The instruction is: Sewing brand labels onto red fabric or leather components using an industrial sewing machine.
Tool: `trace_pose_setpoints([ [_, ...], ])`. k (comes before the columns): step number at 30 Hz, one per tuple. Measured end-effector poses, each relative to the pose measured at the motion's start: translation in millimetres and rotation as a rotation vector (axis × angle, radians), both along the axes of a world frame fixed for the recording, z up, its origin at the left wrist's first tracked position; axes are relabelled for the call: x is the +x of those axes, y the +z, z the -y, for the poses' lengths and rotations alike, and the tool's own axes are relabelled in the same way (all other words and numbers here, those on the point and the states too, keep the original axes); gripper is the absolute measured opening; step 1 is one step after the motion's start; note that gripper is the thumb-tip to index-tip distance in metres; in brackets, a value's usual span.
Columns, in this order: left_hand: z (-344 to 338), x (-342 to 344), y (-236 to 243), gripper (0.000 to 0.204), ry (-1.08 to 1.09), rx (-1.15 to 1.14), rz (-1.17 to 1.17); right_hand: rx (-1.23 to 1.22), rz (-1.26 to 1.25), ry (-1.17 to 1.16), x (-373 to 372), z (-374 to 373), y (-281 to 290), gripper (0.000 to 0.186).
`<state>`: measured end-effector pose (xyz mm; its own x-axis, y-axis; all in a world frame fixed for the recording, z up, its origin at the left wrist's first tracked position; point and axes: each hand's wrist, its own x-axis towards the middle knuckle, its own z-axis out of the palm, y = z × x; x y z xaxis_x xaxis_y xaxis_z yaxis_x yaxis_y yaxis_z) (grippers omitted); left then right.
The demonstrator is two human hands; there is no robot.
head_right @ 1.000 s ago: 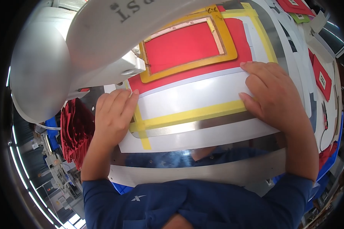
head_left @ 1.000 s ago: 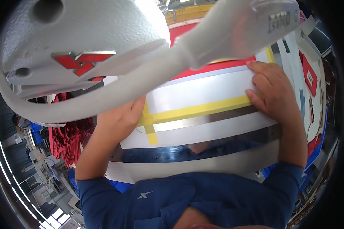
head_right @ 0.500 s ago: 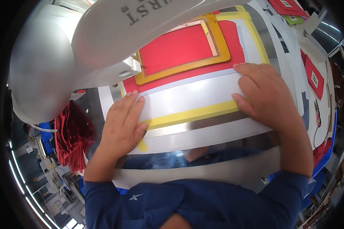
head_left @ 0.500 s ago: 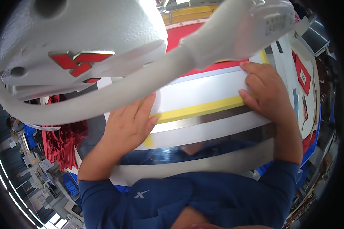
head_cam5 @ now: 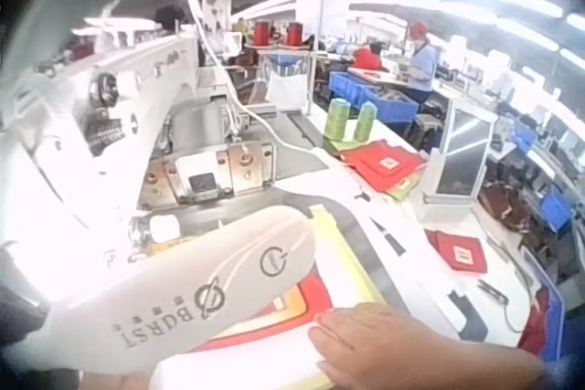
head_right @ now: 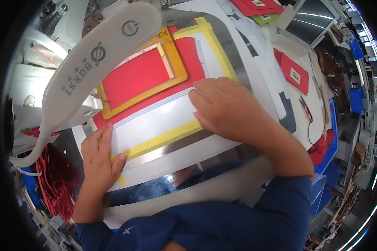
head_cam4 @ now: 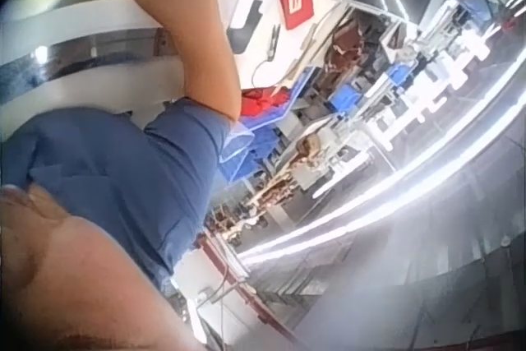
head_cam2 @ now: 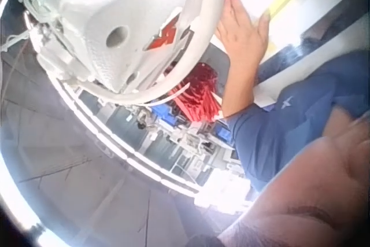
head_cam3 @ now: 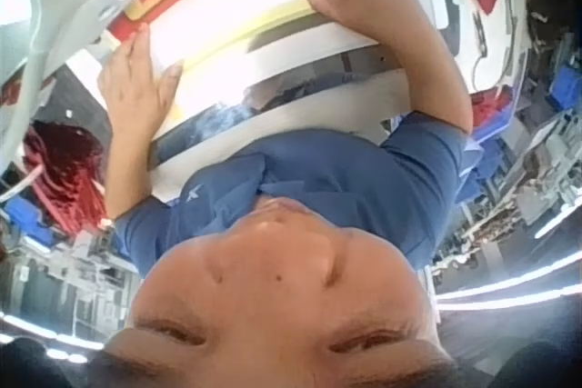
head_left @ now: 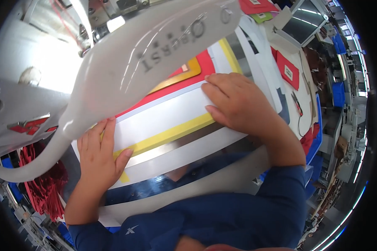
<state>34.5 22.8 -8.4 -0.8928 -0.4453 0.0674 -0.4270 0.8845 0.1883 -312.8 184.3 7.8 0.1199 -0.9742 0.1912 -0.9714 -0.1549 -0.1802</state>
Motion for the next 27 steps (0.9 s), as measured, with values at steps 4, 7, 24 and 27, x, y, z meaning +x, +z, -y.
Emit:
trace_pose_setpoints([
  [4, -2, -1, 2, 0.084, 0.024, -0.013, 0.041, -0.037, 0.0, 0.028, -1, -1, 0, 0.034],
  [7, -4, -4, 4, 0.084, 0.025, -0.012, 0.06, 0.055, 0.036, 0.012, -5, -4, -2, 0.041],
  [24, -3, 7, -3, 0.082, 0.029, -0.143, 0.012, -0.066, 0.134, -0.623, -98, -46, 22, 0.034],
  [27, -5, 6, 0, 0.081, 0.03, -0.142, -0.013, -0.003, 0.044, -0.803, -170, -94, -6, 0.037],
])
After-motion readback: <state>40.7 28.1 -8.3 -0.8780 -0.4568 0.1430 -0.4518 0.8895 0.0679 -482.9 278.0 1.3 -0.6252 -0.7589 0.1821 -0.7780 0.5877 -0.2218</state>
